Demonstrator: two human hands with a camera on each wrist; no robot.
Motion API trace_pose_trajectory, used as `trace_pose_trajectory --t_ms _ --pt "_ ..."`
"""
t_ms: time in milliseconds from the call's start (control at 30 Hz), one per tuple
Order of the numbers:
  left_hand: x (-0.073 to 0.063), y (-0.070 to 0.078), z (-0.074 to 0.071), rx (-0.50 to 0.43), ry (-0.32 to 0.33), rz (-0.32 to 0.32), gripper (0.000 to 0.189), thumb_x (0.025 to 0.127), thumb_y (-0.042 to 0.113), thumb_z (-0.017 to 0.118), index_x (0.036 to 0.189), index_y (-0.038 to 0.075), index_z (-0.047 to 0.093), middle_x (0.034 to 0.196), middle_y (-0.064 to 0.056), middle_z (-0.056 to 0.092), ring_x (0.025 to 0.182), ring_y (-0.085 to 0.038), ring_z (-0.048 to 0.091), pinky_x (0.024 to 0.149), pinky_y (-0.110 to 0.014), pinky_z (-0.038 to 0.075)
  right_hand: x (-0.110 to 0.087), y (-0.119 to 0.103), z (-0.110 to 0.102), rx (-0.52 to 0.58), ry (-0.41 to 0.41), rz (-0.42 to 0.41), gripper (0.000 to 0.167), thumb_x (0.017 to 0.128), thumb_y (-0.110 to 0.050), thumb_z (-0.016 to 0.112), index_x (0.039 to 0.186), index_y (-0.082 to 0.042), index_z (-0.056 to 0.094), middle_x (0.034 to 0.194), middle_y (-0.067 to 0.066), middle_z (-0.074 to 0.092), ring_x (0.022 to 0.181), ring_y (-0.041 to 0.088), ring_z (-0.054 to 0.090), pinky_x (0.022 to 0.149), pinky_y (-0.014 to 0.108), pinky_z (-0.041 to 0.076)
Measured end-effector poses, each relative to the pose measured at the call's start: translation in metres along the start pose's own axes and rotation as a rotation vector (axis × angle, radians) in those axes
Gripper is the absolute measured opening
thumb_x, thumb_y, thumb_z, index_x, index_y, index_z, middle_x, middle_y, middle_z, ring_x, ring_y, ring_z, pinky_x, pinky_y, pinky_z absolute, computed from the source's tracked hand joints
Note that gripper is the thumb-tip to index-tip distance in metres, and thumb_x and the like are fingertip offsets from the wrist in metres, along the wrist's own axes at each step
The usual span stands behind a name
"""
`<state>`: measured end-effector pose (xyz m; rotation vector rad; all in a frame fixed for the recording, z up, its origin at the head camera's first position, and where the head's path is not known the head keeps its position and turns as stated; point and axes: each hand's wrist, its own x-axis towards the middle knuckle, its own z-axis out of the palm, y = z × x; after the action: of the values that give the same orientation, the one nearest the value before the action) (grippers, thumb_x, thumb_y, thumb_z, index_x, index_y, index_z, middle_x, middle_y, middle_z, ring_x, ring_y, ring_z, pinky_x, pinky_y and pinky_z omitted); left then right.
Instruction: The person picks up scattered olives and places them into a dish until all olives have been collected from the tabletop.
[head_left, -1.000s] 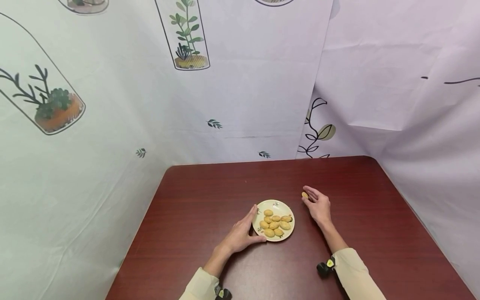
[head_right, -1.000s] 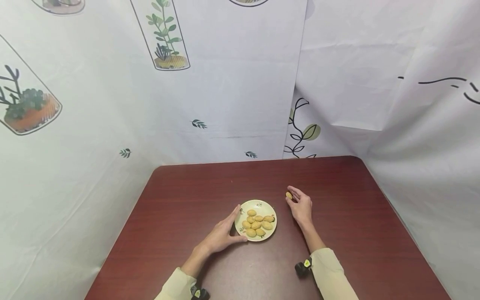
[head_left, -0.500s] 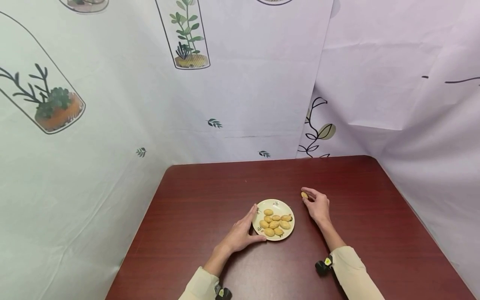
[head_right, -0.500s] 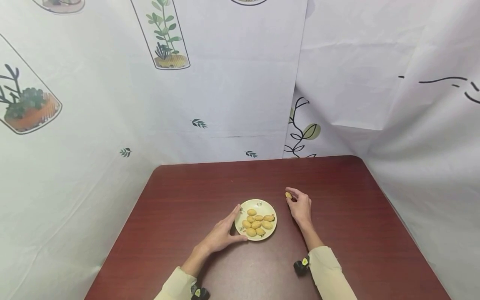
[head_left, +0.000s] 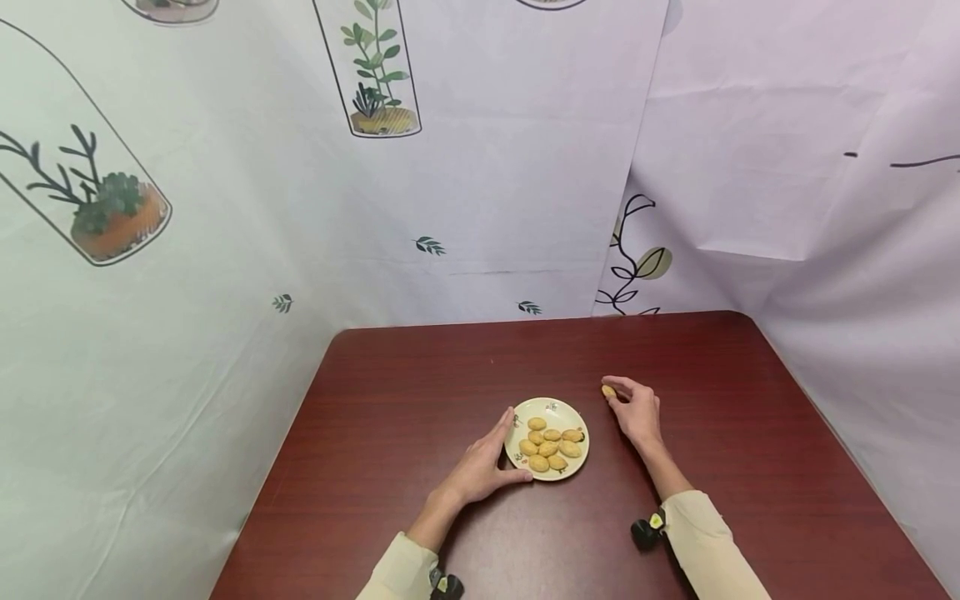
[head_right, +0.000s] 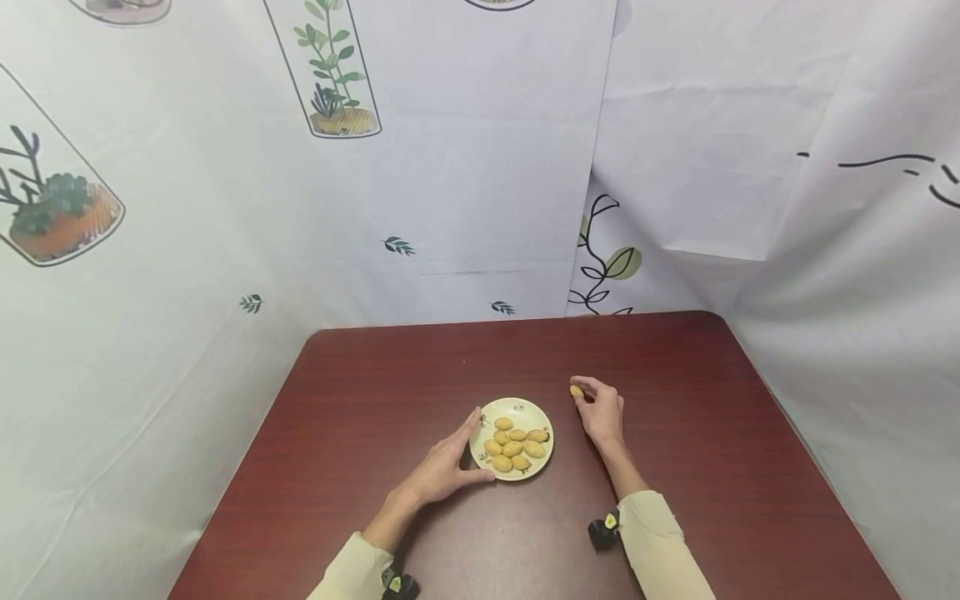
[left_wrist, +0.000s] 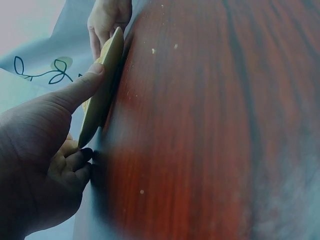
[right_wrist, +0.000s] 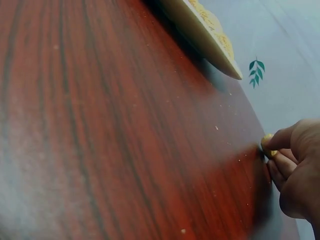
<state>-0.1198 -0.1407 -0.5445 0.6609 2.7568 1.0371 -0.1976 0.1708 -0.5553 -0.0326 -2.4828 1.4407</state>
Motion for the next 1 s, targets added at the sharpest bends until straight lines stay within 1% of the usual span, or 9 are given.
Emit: trace_pose_trajectory --t_ms 100,167,267,333,433,633,767,933,1000 --pt "0.000 0.000 0.000 -0.002 0.003 0.003 0.114 0.089 0.049 0.085 0.169 0.003 0.019 0.174 -0.015 0.024 0.155 -0.031 0.035 0.120 -0.056 0.036 0.001 0.001 -0.002 0.024 -0.005 0.014 0.026 0.097 0.001 0.076 0.122 0.001 0.078 0.119 0.021 0.077 0.116 0.036 0.072 0.101 0.051 0.054" --pt "0.000 0.000 0.000 -0.003 0.001 0.001 0.114 0.089 0.049 0.086 0.170 0.003 0.019 0.174 -0.014 0.024 0.155 -0.031 0.035 0.120 -0.056 0.035 0.001 0.001 -0.003 0.035 -0.008 0.019 0.026 0.097 0.000 0.076 0.123 0.000 0.078 0.118 0.020 0.077 0.116 0.035 0.073 0.099 0.045 0.056" --pt "0.000 0.000 0.000 0.001 0.001 0.000 0.114 0.089 0.049 0.085 0.170 0.003 0.019 0.174 -0.014 0.024 0.155 -0.031 0.035 0.120 -0.057 0.035 0.001 0.002 -0.005 0.048 -0.015 0.024 0.026 0.097 -0.002 0.077 0.123 0.001 0.078 0.117 0.019 0.077 0.116 0.033 0.073 0.094 0.025 0.057" --pt "0.000 0.000 0.001 0.002 0.000 0.001 0.114 0.089 0.049 0.085 0.170 0.003 0.019 0.174 -0.014 0.024 0.155 -0.031 0.035 0.120 -0.056 0.035 0.000 0.002 -0.007 0.063 -0.020 0.027 0.026 0.097 -0.002 0.077 0.123 0.001 0.078 0.117 0.019 0.077 0.116 0.034 0.073 0.089 0.012 0.053" --pt "0.000 0.000 0.001 0.001 -0.001 0.002 0.114 0.089 0.049 0.085 0.170 0.003 0.019 0.174 -0.015 0.024 0.155 -0.031 0.035 0.120 -0.057 0.035 -0.001 0.001 -0.009 0.092 -0.031 0.034 0.027 0.096 -0.001 0.077 0.123 0.002 0.078 0.117 0.020 0.077 0.116 0.036 0.072 0.083 0.002 0.046" --pt "0.000 0.000 0.000 -0.006 -0.004 0.001 0.114 0.089 0.049 0.085 0.170 0.003 0.019 0.174 -0.015 0.024 0.155 -0.031 0.034 0.121 -0.057 0.035 -0.007 -0.001 -0.012 0.137 -0.058 0.033 0.028 0.096 -0.002 0.078 0.123 0.004 0.077 0.117 0.021 0.077 0.116 0.036 0.072 0.084 0.005 0.049" --pt "-0.001 0.000 0.000 0.004 -0.005 0.005 0.114 0.090 0.048 0.085 0.169 0.002 0.018 0.174 -0.016 0.024 0.155 -0.032 0.034 0.121 -0.056 0.035 -0.012 -0.006 -0.011 0.210 -0.080 0.037 0.030 0.096 -0.002 0.079 0.125 0.006 0.076 0.119 0.022 0.076 0.117 0.036 0.071 0.086 0.009 0.052" --pt "0.000 0.000 0.000 0.013 -0.004 0.011 0.114 0.090 0.048 0.085 0.169 0.001 0.018 0.174 -0.016 0.023 0.155 -0.032 0.034 0.120 -0.056 0.036 -0.019 -0.017 -0.007 0.291 -0.123 0.012 0.032 0.096 0.000 0.077 0.126 0.010 0.073 0.122 0.026 0.074 0.120 0.041 0.069 0.087 0.012 0.054" --pt "0.000 0.000 0.000 0.011 -0.004 0.010 0.114 0.090 0.048 0.085 0.169 0.001 0.018 0.174 -0.016 0.024 0.155 -0.032 0.035 0.120 -0.056 0.036 -0.023 -0.031 -0.008 0.292 -0.146 -0.008 0.031 0.095 0.004 0.076 0.125 0.013 0.072 0.121 0.029 0.073 0.119 0.045 0.068 0.089 0.017 0.056"
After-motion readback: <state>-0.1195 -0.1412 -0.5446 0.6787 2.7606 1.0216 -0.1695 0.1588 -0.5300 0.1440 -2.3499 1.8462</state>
